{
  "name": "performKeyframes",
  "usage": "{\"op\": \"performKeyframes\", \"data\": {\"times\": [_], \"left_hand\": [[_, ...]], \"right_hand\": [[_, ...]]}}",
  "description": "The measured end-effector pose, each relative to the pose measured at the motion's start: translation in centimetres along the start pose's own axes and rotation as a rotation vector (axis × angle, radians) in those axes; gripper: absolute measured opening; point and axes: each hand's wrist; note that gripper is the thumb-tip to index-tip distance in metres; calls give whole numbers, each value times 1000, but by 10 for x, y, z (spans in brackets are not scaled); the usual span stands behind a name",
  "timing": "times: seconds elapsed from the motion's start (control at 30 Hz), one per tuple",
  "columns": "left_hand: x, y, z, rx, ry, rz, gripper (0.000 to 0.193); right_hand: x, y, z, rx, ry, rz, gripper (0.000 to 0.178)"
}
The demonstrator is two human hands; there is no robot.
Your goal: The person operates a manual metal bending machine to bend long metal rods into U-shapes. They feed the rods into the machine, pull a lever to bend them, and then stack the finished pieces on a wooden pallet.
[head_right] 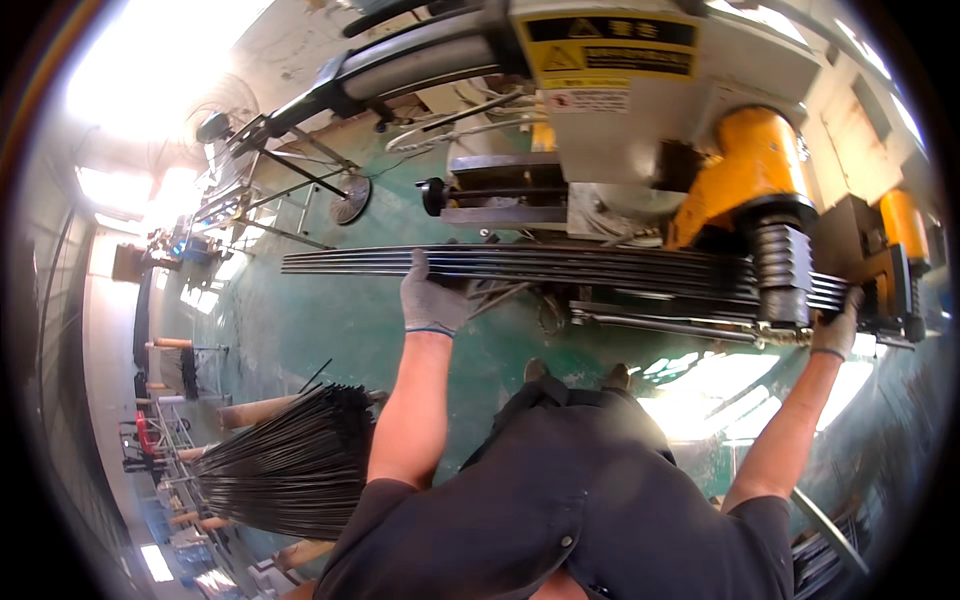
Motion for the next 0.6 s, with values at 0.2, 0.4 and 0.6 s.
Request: {"op": "performKeyframes", "data": {"times": [0.2, 0.4, 0.6], "left_hand": [[95, 164, 95, -279, 179, -45, 36], [148, 302, 143, -390, 207, 11, 40], [170, 351, 176, -338, 128, 250, 41]], "right_hand": [[49, 41, -92, 3, 268, -180, 45], [162, 116, -203, -282, 669, -276, 39], [230, 122, -280, -407, 854, -312, 39]]}}
Point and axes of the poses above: each hand's wrist, its own z-axis towards the middle knuckle, its own x-axis out of the back of the hand, y = z × x, and after that the axes turned 9 degrees about y, right-handed
